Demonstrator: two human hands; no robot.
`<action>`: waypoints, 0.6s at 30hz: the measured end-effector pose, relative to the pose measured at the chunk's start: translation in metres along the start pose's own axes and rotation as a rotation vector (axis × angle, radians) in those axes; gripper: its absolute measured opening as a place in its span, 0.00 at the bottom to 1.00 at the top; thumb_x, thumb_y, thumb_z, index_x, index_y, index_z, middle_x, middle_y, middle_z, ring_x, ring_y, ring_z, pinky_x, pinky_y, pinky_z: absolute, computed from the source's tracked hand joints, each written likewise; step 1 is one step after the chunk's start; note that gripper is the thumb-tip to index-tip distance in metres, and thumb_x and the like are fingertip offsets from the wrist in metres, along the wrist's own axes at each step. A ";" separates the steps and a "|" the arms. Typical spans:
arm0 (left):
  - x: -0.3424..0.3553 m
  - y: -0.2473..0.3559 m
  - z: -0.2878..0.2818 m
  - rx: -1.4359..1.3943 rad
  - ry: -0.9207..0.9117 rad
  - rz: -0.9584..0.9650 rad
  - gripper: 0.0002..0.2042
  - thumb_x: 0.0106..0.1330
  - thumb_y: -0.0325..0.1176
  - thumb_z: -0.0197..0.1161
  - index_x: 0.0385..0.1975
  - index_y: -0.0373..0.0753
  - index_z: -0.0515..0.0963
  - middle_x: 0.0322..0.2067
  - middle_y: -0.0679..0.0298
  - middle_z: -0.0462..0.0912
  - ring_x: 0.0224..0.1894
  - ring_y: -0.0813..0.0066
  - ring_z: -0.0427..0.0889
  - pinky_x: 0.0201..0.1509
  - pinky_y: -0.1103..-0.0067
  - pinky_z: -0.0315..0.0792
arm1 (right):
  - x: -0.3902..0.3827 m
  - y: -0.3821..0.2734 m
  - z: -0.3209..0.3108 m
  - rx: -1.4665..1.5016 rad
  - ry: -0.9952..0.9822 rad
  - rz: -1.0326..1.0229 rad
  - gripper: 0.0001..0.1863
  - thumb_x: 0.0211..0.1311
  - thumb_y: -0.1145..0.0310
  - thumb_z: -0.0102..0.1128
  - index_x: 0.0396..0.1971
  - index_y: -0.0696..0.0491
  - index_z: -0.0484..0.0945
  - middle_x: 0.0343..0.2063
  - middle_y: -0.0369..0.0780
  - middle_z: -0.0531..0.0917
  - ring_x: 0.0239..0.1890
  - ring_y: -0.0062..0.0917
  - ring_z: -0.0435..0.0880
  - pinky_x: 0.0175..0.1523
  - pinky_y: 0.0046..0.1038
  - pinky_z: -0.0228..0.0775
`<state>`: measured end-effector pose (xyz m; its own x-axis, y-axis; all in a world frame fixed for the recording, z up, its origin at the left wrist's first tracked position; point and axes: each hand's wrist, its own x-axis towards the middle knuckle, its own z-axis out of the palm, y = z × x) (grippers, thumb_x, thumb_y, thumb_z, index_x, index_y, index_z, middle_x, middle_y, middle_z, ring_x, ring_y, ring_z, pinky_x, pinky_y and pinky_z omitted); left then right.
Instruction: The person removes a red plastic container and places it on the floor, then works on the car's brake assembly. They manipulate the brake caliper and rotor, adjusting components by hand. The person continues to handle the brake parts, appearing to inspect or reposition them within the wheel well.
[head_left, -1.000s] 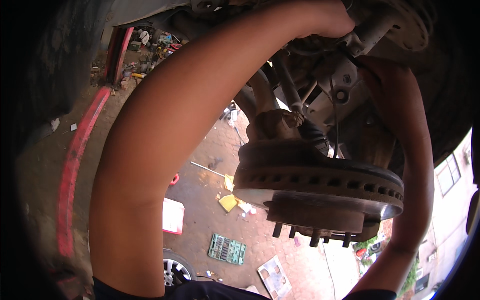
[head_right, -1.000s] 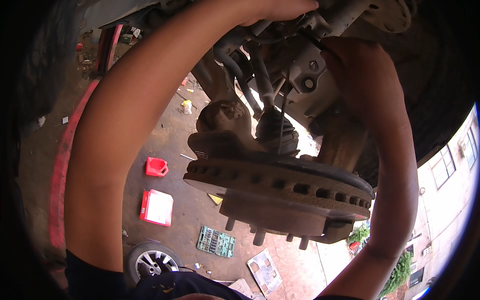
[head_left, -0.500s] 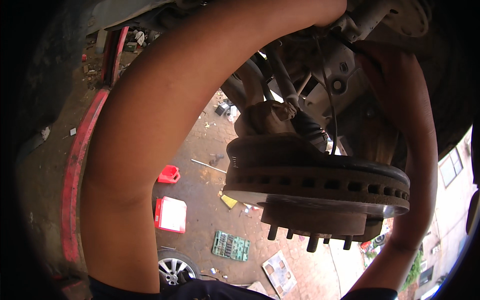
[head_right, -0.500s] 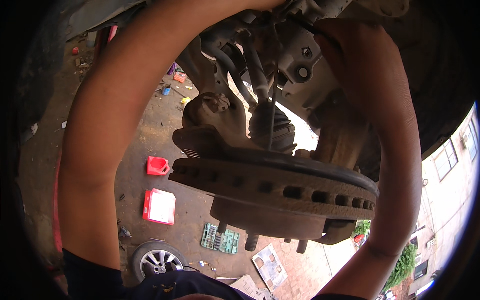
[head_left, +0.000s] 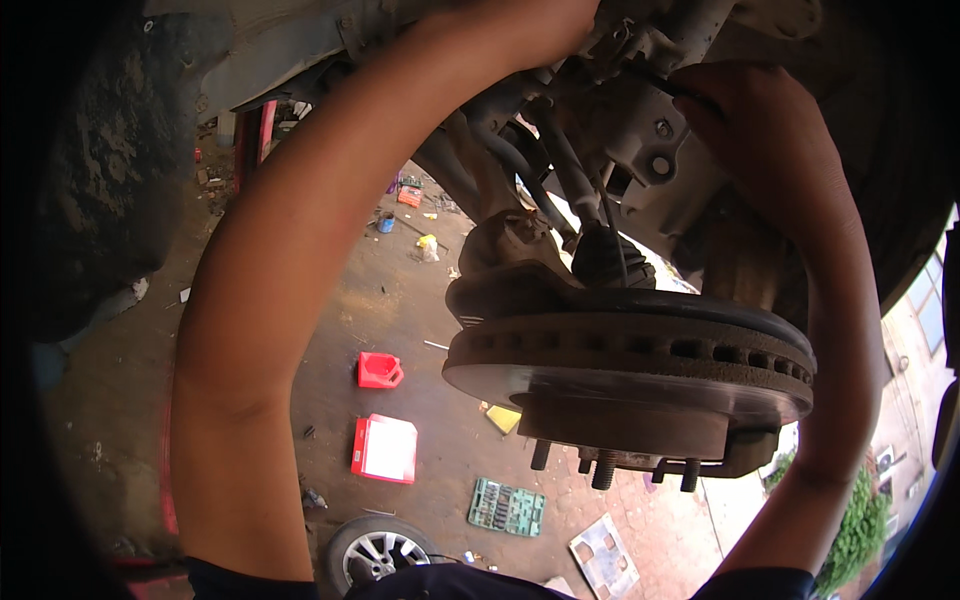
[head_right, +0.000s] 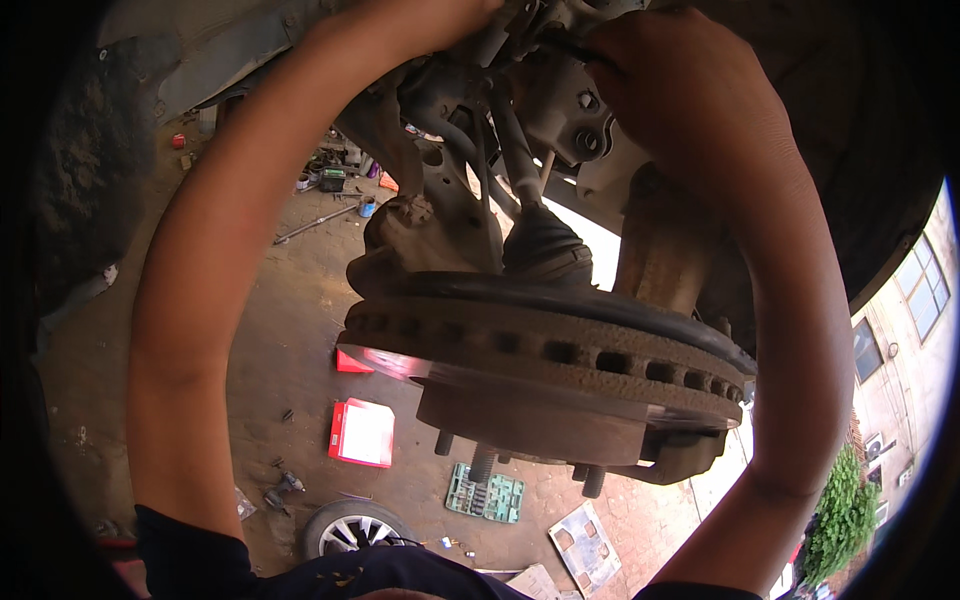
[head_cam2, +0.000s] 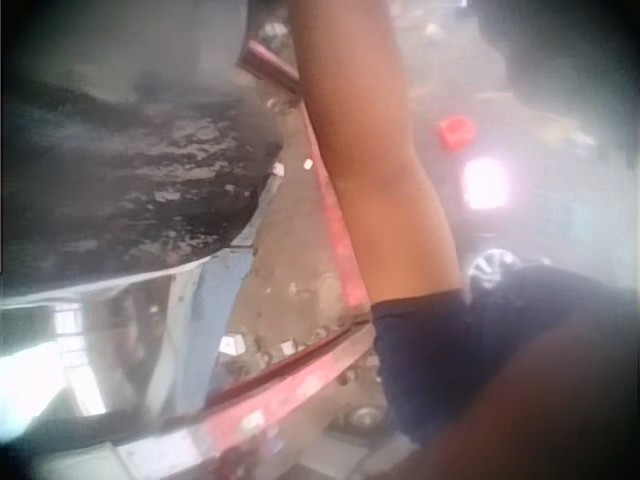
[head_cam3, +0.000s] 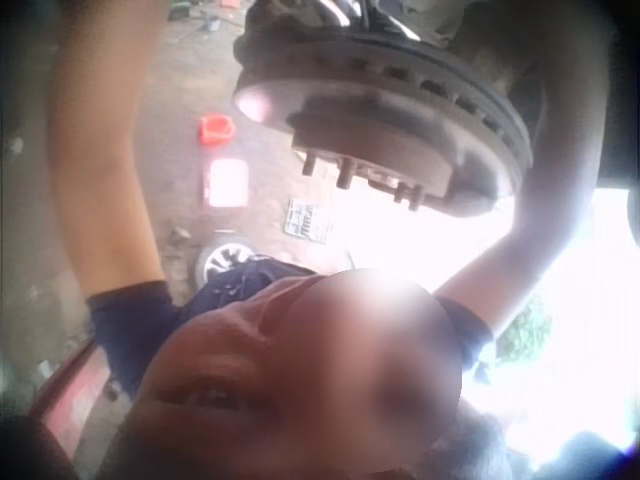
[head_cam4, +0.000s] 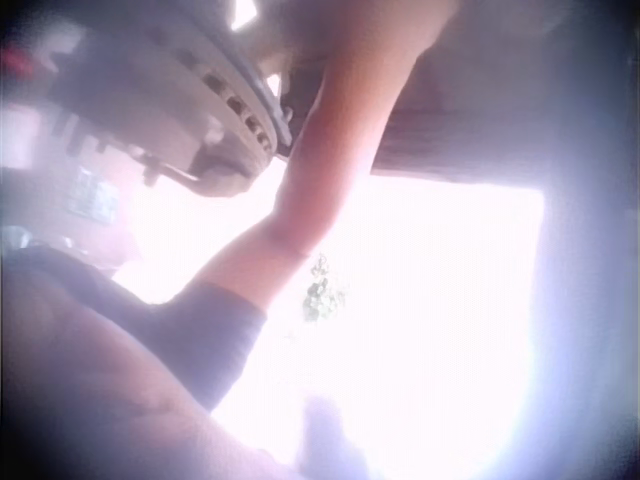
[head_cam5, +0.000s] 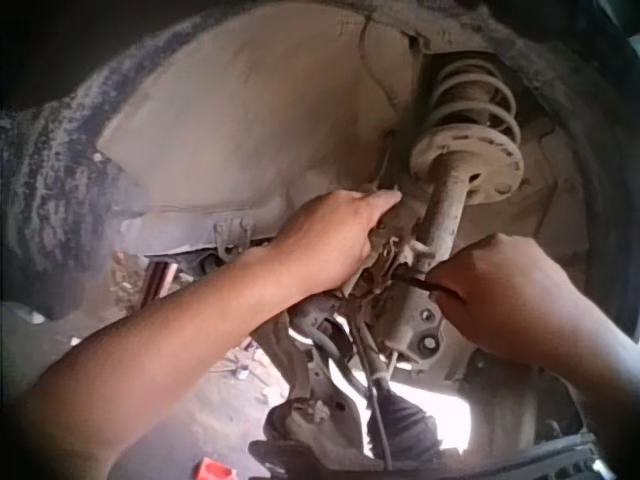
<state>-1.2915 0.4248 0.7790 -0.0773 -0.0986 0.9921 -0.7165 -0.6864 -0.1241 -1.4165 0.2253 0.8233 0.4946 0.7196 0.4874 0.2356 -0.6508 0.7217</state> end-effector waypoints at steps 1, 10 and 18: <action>-0.002 0.003 -0.007 -0.025 0.041 0.002 0.19 0.58 0.20 0.60 0.52 0.31 0.78 0.39 0.42 0.86 0.46 0.45 0.86 0.53 0.60 0.79 | 0.002 -0.001 -0.001 0.005 -0.021 0.010 0.12 0.67 0.64 0.61 0.43 0.54 0.87 0.36 0.47 0.88 0.40 0.44 0.87 0.46 0.41 0.79; 0.010 0.033 -0.031 -0.336 -0.486 -0.492 0.22 0.69 0.48 0.69 0.34 0.29 0.84 0.29 0.56 0.85 0.35 0.70 0.83 0.42 0.71 0.75 | -0.005 0.000 0.007 -0.021 0.092 0.031 0.09 0.65 0.67 0.62 0.40 0.53 0.87 0.34 0.45 0.88 0.39 0.43 0.87 0.46 0.42 0.79; -0.003 0.022 -0.007 0.220 -0.234 0.080 0.11 0.67 0.35 0.63 0.35 0.32 0.79 0.38 0.45 0.82 0.44 0.40 0.80 0.50 0.55 0.73 | -0.005 -0.015 -0.046 -0.041 -0.186 0.112 0.09 0.55 0.71 0.60 0.30 0.54 0.88 0.31 0.47 0.88 0.37 0.43 0.89 0.43 0.41 0.81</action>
<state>-1.3114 0.4151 0.7738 0.0521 -0.3041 0.9512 -0.5456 -0.8065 -0.2279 -1.4609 0.2425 0.8321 0.6623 0.5838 0.4696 0.1379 -0.7110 0.6895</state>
